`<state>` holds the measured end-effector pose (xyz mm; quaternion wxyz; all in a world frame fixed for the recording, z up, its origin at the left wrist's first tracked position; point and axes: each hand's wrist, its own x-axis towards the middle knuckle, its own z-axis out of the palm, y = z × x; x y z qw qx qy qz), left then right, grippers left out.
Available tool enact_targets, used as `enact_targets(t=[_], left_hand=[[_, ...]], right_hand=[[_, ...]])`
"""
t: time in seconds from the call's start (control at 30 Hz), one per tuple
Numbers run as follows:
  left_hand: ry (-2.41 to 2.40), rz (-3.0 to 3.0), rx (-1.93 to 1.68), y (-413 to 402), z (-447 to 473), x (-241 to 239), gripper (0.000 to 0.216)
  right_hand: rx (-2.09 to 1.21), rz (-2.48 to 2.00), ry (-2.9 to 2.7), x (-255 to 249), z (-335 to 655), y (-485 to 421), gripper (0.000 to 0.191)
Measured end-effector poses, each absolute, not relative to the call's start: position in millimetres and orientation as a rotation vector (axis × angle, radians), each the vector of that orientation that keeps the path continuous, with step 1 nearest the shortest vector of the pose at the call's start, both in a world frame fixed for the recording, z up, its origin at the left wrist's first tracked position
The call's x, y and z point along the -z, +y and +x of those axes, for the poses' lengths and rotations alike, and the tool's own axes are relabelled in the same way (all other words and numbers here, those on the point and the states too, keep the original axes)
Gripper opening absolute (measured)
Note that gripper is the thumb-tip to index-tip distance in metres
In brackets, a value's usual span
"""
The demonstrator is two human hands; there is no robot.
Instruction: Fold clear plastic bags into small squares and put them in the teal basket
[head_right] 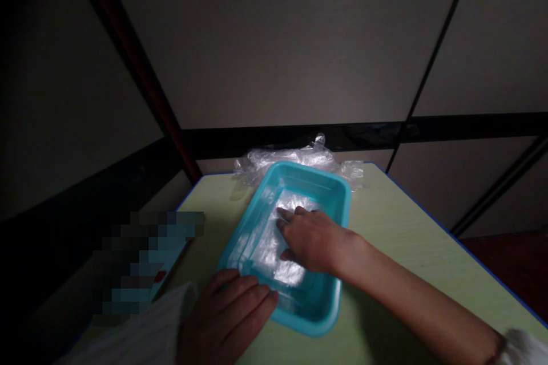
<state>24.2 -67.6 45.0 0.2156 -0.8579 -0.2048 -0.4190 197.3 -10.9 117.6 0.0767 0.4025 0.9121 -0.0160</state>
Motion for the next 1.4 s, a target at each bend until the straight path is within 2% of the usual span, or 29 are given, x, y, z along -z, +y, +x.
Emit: enact_targets(t=[0.2, 0.4, 0.5, 1.4], left_hand=[[-0.596, -2.389, 1.16, -66.7, 22.3, -44.4, 0.032], [-0.561, -2.386, 1.175, -62.8, 18.7, -38.5, 0.033], [-0.564, -2.397, 1.162, -62.7, 18.3, -38.5, 0.034], [-0.56, -2.405, 1.15, -63.3, 20.2, -44.2, 0.033]], right_hand=[[0.032, 1.207, 2.746, -119.8, 199.6, -12.5, 0.055], [-0.025, 1.277, 2.718, -126.1, 204.1, -17.0, 0.03], [-0.026, 1.322, 2.671, -127.6, 205.0, -17.6, 0.024], [-0.046, 1.284, 2.542, -128.2, 190.8, -25.2, 0.024]])
